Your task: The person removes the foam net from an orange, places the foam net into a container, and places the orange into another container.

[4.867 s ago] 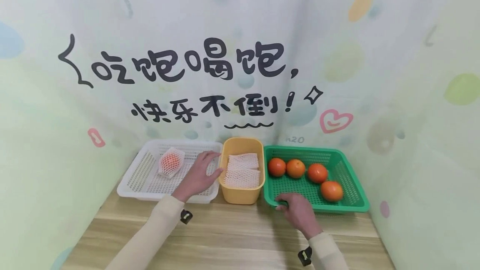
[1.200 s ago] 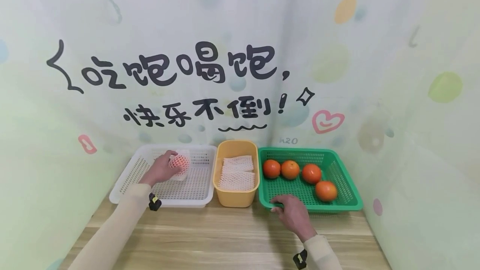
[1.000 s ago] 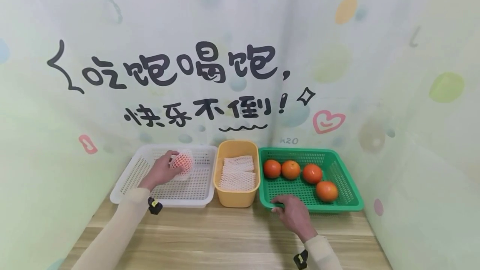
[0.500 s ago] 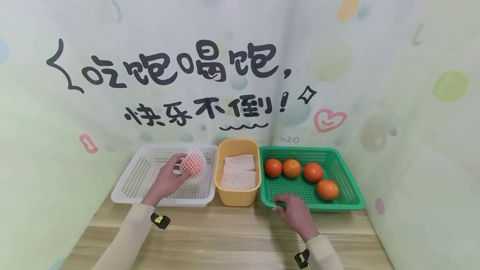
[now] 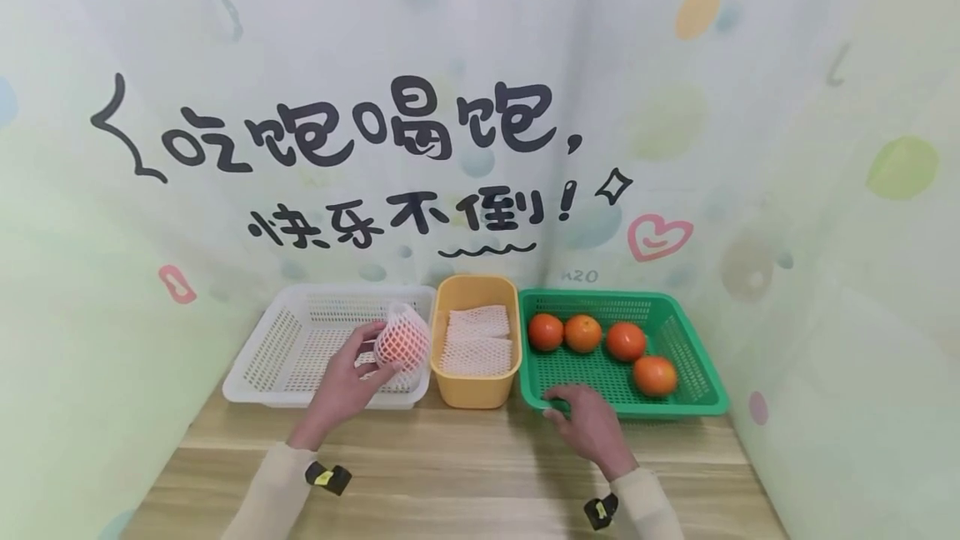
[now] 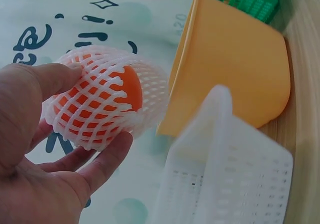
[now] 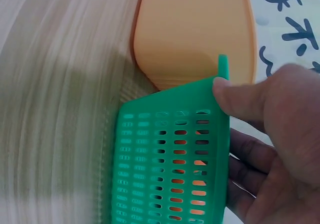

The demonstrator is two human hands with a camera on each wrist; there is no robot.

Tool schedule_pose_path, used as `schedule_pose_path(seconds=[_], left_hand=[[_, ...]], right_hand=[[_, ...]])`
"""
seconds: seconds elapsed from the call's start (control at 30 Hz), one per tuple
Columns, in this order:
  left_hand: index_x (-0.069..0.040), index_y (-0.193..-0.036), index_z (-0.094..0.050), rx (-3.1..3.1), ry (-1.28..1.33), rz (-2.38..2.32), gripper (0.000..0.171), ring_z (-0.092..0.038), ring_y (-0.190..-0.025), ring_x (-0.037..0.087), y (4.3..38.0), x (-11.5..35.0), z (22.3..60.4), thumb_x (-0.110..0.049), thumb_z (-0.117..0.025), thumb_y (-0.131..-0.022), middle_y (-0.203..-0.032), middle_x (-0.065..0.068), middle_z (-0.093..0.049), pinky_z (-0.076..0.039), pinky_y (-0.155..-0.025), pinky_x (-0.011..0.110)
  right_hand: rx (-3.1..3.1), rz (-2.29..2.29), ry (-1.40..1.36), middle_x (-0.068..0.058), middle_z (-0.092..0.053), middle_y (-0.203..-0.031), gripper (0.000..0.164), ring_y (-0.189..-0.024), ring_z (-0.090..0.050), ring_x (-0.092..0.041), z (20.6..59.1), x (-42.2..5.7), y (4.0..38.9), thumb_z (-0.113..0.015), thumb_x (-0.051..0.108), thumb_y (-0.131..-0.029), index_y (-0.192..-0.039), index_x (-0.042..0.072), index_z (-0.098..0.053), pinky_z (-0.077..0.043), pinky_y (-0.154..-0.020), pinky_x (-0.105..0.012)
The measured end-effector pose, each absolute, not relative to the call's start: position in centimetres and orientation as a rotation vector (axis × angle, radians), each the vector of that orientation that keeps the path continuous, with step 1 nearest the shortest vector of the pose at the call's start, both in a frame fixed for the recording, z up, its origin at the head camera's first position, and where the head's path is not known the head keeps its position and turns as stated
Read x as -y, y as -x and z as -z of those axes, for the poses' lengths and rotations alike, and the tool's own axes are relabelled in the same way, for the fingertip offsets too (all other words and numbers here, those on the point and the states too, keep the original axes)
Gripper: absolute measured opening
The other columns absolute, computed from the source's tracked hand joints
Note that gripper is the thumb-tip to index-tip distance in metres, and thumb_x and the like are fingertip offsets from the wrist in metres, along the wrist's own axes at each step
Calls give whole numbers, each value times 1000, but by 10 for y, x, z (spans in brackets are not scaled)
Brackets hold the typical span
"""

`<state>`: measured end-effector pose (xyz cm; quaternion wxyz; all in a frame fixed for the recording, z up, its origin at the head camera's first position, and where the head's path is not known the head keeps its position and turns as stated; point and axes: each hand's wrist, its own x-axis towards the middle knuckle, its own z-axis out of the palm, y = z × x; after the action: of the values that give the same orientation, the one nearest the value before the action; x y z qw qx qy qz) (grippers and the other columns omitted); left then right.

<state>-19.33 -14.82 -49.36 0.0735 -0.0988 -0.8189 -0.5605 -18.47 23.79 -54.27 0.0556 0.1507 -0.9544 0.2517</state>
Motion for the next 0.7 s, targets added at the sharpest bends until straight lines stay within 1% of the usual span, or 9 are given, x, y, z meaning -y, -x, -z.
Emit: schedule_pose_path(seconds=[0.1,0.2,0.3,0.4,0.53,0.63,0.7], left_hand=[[-16,-144,-50,2382,336,1755,64,-58,-123,32,187,142,499,-15,-81,-89,-140,11,-57,-60,-94,36],[-16,-143,-51,2309,377,1823,63,-57,-124,33,180,137,507,-14,-82,-88,-140,11,-56,-60,-95,35],[-17,-142,-52,2253,406,1899,64,-56,-125,31,174,131,515,-12,-82,-87,-140,10,-55,-60,-95,31],[-16,-142,-52,2209,443,1975,65,-55,-126,26,167,125,523,-8,-82,-86,-141,11,-53,-58,-97,29],[-10,-141,-52,2151,536,2003,65,-55,-124,18,158,117,538,-3,-82,-84,-141,14,-52,-58,-98,30],[-5,-138,-54,2100,592,2008,64,-56,-123,14,153,112,550,2,-82,-81,-139,18,-53,-59,-96,31],[-3,-137,-54,2078,619,2016,64,-57,-122,15,149,108,557,4,-82,-80,-137,20,-53,-59,-95,32]], right_hand=[[2876,-803,-469,-3,-76,-115,26,-110,-69,-30,543,-236,184,-80,15,-87,-113,15,-76,-57,-94,-52],[2830,-846,-474,-6,-76,-117,32,-113,-68,-31,544,-232,183,-81,14,-85,-117,12,-75,-55,-97,-53],[2764,-870,-486,-7,-74,-120,39,-116,-67,-31,545,-227,181,-82,15,-84,-121,10,-73,-54,-100,-53],[2679,-913,-527,-7,-73,-121,42,-112,-68,-30,546,-221,177,-83,16,-84,-123,8,-71,-57,-96,-50],[2571,-1086,-565,-7,-73,-119,43,-104,-71,-29,546,-210,172,-84,11,-83,-123,6,-70,-61,-88,-44],[2550,-1251,-595,-5,-73,-121,42,-106,-71,-29,548,-200,168,-83,12,-86,-126,11,-68,-62,-87,-41],[2559,-1348,-639,-4,-72,-124,43,-110,-70,-31,551,-194,166,-81,15,-88,-129,14,-66,-62,-90,-41]])
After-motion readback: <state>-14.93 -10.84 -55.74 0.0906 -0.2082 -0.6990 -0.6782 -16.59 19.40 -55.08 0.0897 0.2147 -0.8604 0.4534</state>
